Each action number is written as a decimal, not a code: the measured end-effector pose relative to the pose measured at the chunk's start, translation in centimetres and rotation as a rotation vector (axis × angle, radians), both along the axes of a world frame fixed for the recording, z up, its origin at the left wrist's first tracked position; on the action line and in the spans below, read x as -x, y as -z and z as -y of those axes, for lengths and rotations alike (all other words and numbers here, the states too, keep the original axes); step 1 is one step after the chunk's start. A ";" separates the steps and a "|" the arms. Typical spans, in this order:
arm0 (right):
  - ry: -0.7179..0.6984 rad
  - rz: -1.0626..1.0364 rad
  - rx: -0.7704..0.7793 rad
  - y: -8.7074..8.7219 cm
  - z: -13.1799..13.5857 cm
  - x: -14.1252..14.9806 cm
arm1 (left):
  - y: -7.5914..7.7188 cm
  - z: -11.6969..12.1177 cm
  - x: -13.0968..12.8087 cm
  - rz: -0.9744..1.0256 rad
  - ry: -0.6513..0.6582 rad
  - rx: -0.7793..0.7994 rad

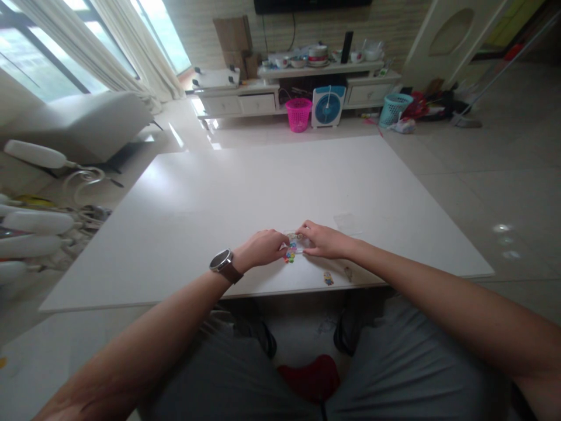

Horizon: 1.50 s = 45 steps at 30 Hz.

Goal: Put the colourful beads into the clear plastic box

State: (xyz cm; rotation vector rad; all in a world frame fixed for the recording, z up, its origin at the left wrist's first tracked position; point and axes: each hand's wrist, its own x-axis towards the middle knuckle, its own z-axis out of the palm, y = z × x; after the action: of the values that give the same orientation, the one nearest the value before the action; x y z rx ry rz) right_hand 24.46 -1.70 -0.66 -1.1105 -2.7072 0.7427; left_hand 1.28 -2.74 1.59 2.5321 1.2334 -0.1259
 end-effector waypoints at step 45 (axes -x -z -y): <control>-0.004 0.024 -0.020 0.0 0.0 0.2 | 0.8 -0.1 -1.4 0.023 -0.183 -0.074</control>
State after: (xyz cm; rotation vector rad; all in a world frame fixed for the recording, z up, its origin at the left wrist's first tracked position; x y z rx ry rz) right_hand 24.29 -1.68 -0.66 -1.1169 -2.7308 0.7058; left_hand 2.67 -2.68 0.79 2.4586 1.4785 -0.0092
